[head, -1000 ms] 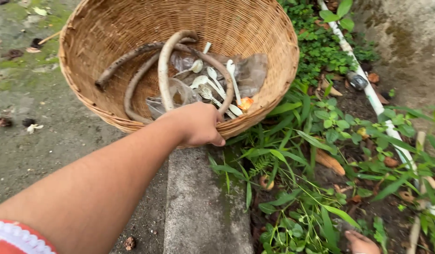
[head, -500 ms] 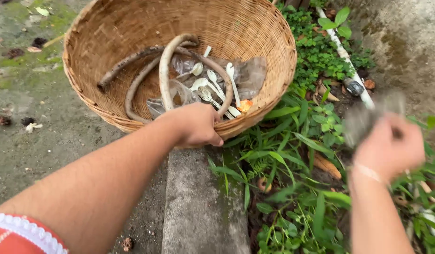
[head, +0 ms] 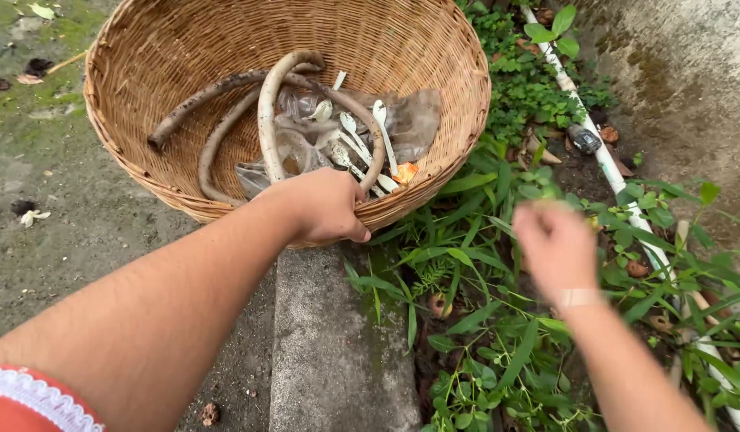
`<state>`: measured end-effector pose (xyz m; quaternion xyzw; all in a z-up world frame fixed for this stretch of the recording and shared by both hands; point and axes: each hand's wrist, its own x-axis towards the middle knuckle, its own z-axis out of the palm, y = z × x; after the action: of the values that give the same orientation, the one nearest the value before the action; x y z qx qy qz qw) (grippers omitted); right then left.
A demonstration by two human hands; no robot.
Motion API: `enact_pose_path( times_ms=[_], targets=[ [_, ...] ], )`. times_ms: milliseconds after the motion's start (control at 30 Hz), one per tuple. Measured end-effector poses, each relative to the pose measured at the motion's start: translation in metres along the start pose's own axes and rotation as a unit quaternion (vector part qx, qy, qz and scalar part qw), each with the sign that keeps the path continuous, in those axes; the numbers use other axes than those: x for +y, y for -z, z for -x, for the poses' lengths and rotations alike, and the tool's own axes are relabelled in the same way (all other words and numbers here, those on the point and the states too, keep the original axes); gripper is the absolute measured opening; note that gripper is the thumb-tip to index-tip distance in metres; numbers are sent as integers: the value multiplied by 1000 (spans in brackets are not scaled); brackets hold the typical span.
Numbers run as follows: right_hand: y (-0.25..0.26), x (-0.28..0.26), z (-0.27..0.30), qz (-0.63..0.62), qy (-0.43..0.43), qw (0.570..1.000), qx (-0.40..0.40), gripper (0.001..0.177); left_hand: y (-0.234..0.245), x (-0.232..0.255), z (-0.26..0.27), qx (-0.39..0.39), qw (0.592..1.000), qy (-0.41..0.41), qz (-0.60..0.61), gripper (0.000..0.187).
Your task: Picking up plastic waste, bottles, and debris from a yard and placing them in a basket.
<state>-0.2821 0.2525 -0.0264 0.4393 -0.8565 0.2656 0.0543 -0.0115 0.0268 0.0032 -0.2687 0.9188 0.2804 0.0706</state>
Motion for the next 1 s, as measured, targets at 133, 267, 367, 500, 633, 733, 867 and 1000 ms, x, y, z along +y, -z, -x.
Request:
enact_pose_path(
  times_ms=[133, 267, 367, 500, 633, 733, 867, 1000],
  targets=[
    [-36, 53, 117, 27, -71, 966, -246, 40, 3, 4, -3, -4, 1000, -3, 1, 50],
    [-34, 29, 180, 152, 32, 855, -494, 64, 0, 4, -1, -12, 1000, -3, -1, 48],
    [-23, 22, 186, 285, 2, 737, -613, 52, 1, 4, 0, -9, 1000, -4, -9, 48],
    [-43, 160, 216, 413, 25, 688, -596, 42, 1, 2, 3, -8, 1000, 0, -7, 49],
    [2, 147, 194, 433, 11, 702, -565, 37, 3, 7, 5, -14, 1000, 14, -18, 49],
    [5, 160, 192, 438, 20, 684, -582, 37, 3, 7, 4, -13, 1000, 15, -16, 48],
    [-28, 230, 216, 316, -54, 771, -551, 45, 2, 7, 4, -13, 1000, 10, -7, 50],
    [-38, 186, 220, 248, -132, 824, -492, 52, 3, 6, 4, -17, 1000, 10, -9, 47]
  ],
)
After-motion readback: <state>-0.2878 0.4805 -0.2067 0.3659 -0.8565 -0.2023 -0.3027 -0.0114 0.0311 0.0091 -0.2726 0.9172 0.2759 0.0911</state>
